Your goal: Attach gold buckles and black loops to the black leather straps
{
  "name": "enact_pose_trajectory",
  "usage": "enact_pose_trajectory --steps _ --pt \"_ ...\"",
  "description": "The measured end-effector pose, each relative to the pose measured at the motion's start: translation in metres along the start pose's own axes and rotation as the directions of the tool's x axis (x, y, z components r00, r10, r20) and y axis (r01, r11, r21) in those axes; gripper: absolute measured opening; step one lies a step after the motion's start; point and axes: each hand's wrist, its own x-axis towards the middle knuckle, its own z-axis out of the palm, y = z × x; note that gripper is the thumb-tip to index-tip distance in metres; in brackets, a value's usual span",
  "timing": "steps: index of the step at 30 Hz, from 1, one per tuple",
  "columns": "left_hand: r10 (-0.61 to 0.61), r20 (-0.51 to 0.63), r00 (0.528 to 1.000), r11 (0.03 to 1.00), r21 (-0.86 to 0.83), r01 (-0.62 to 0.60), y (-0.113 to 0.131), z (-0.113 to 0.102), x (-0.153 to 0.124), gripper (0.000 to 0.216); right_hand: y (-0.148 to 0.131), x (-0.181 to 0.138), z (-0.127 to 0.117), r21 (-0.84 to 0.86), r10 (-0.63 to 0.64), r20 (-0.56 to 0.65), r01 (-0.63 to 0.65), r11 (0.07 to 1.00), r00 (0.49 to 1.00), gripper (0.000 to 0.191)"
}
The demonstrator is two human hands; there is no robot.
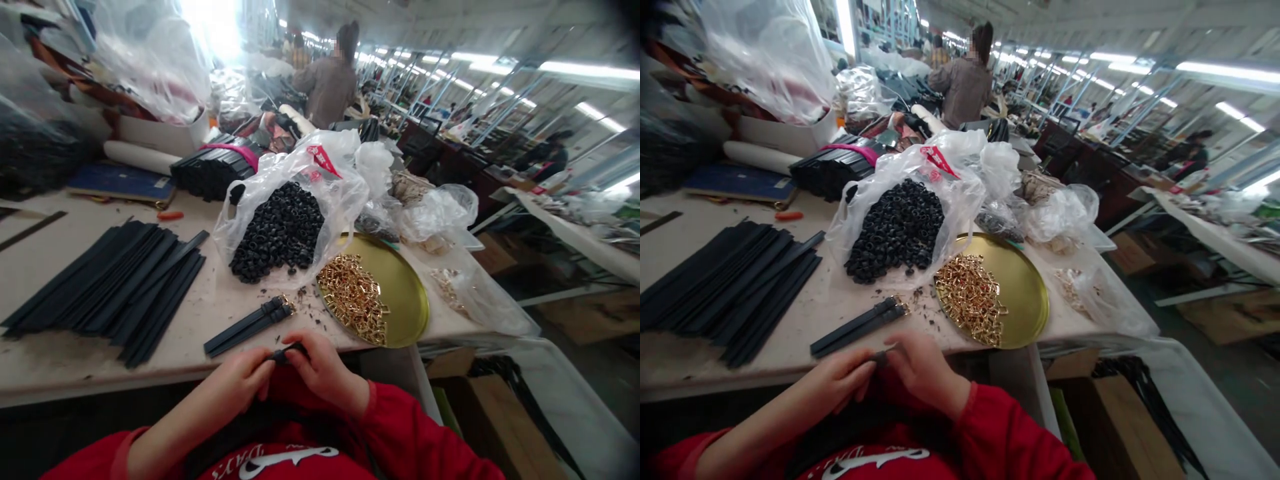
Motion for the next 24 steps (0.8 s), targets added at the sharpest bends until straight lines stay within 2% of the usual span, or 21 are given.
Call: enact_pose_trajectory --steps 3,5,10,16,18,20,22,24 --pt "-0.043 0.077 0.996 0.992 -0.117 0.052 -0.003 -0.001 0.005 0.027 0.002 -0.001 0.000 0.071 0.022 -0.006 -0.022 0.997 1.000 0.018" --pt "-0.038 0.074 0.997 0.993 -0.109 0.046 -0.002 0.002 0.007 0.028 0.002 -0.002 0.001 0.037 0.010 -0.014 -0.010 0.999 1.000 0.018" --pt "0.049 -0.074 0.996 0.991 0.125 -0.040 0.009 0.012 0.005 0.028 0.000 -0.003 0.001 -0.066 -0.076 0.026 0.078 0.995 0.997 0.017" --pt "0.099 -0.043 0.994 0.951 0.298 -0.081 0.015 0.010 0.005 0.029 -0.001 -0.003 -0.001 -0.031 -0.042 0.036 0.043 0.999 0.998 0.019" --pt "0.132 -0.081 0.988 0.922 0.376 -0.092 0.015 0.013 0.011 0.031 0.004 -0.001 0.001 -0.001 -0.032 0.028 0.032 0.999 0.999 0.020" --pt "0.168 -0.147 0.975 0.870 0.486 -0.077 0.016 0.017 0.018 0.030 0.014 0.004 0.003 -0.039 -0.005 -0.016 0.004 0.999 1.000 0.021" --pt "0.194 -0.235 0.952 0.807 0.590 -0.019 0.015 0.016 0.025 0.027 0.028 0.012 0.006 -0.176 0.013 -0.082 -0.028 0.984 0.997 0.021" --pt "0.313 -0.328 0.891 0.758 0.652 -0.027 0.012 0.004 0.027 0.024 0.042 0.022 0.010 -0.325 -0.017 -0.119 -0.023 0.945 0.993 0.023"
